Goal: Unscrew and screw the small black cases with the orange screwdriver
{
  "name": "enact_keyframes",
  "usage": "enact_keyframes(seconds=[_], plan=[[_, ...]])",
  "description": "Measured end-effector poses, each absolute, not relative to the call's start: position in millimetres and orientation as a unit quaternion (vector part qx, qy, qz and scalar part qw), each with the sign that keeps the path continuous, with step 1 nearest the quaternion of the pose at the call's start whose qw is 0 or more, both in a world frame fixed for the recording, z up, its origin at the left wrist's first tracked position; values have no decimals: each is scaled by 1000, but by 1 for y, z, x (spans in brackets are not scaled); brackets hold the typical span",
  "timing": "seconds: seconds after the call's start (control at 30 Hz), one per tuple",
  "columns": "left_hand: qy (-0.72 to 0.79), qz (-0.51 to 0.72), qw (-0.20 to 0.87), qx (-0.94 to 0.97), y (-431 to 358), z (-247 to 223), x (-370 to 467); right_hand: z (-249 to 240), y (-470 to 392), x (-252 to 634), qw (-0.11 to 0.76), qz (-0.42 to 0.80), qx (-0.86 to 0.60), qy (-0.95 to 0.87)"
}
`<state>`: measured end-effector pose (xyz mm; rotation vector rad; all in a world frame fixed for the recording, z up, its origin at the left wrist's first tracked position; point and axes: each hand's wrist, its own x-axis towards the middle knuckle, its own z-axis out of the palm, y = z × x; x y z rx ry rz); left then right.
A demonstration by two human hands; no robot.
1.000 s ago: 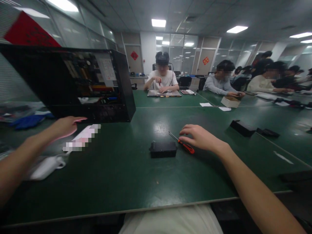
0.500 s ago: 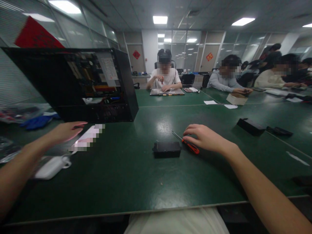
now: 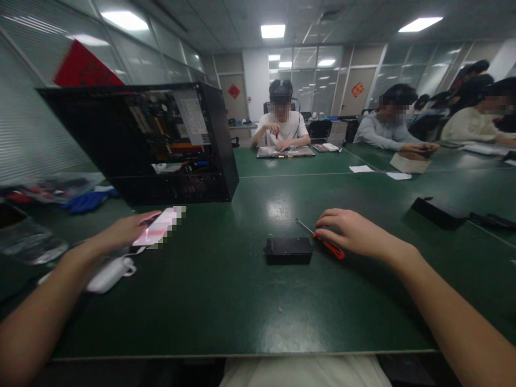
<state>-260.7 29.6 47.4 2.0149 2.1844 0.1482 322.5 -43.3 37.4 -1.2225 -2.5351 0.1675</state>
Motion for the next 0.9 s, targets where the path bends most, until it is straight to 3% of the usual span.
enact_keyframes(seconds=[0.9], plan=[[723,60,62,685,44,39,-260,39,-43,325,157,51,-425,-890]])
